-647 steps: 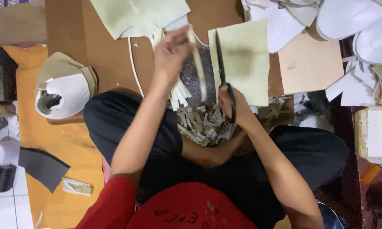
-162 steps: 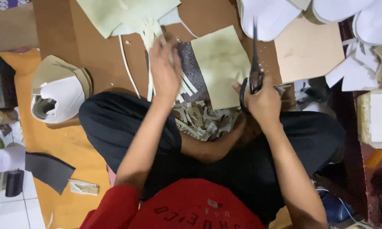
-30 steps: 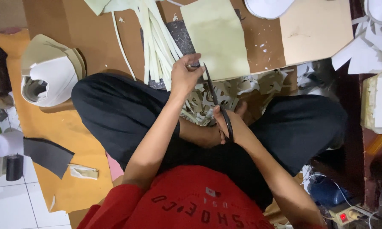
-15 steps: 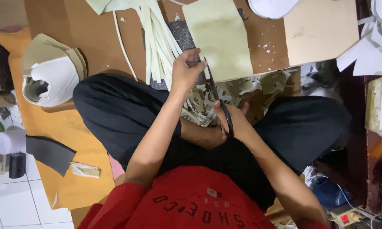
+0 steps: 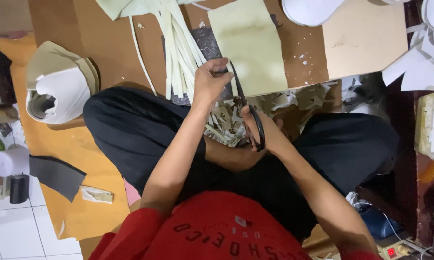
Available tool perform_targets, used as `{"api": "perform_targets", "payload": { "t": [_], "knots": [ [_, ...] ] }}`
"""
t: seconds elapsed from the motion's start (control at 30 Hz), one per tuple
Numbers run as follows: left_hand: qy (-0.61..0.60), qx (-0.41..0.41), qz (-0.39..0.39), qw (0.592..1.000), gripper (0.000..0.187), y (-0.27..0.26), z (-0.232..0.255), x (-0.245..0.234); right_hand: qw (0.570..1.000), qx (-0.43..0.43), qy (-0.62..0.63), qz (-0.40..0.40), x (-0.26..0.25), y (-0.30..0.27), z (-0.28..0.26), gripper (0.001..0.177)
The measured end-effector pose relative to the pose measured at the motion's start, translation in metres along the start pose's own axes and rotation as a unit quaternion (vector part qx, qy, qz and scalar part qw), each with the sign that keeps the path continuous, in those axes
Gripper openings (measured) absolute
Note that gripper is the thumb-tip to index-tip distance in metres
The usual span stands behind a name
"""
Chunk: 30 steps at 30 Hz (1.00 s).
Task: The person sits cross-legged on the floor and uses a pair of scissors to cut a large piece of light-colored material into thin strips. They hold the material with their left hand and cut with their right hand, periodically adjusting the material's position.
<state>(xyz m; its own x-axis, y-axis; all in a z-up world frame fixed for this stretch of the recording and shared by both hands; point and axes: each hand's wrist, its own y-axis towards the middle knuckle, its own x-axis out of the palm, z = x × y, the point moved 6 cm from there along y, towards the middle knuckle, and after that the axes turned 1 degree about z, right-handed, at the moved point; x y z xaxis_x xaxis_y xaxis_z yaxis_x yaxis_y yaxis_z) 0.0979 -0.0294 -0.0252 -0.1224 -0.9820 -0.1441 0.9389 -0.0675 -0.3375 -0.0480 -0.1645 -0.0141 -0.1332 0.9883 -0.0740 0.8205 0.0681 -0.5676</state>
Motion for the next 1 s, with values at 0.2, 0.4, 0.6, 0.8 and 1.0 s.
{"api": "perform_targets", "payload": {
  "t": [0.2,0.4,0.6,0.8,1.0],
  "knots": [
    [-0.007,0.041,0.037,0.998,0.042,0.023,-0.003,-0.002,1.000,-0.011,-0.024,-0.011,-0.002,-0.001,-0.006,0.080],
    [-0.015,0.051,0.033,0.998,0.042,0.023,-0.004,-0.004,0.997,0.050,-0.042,-0.036,-0.005,0.022,-0.002,0.093],
    [-0.057,0.017,0.017,0.998,0.047,0.028,0.001,-0.003,0.994,0.081,-0.068,-0.024,-0.006,0.009,-0.043,0.090],
    [-0.106,0.083,-0.038,0.990,0.045,0.026,0.053,0.001,0.986,0.082,-0.145,0.030,-0.013,-0.015,-0.051,0.076],
    [-0.143,0.198,-0.146,0.959,0.036,-0.024,0.099,-0.001,0.978,-0.023,-0.178,0.104,-0.014,-0.044,-0.036,0.013]
  ]
}}
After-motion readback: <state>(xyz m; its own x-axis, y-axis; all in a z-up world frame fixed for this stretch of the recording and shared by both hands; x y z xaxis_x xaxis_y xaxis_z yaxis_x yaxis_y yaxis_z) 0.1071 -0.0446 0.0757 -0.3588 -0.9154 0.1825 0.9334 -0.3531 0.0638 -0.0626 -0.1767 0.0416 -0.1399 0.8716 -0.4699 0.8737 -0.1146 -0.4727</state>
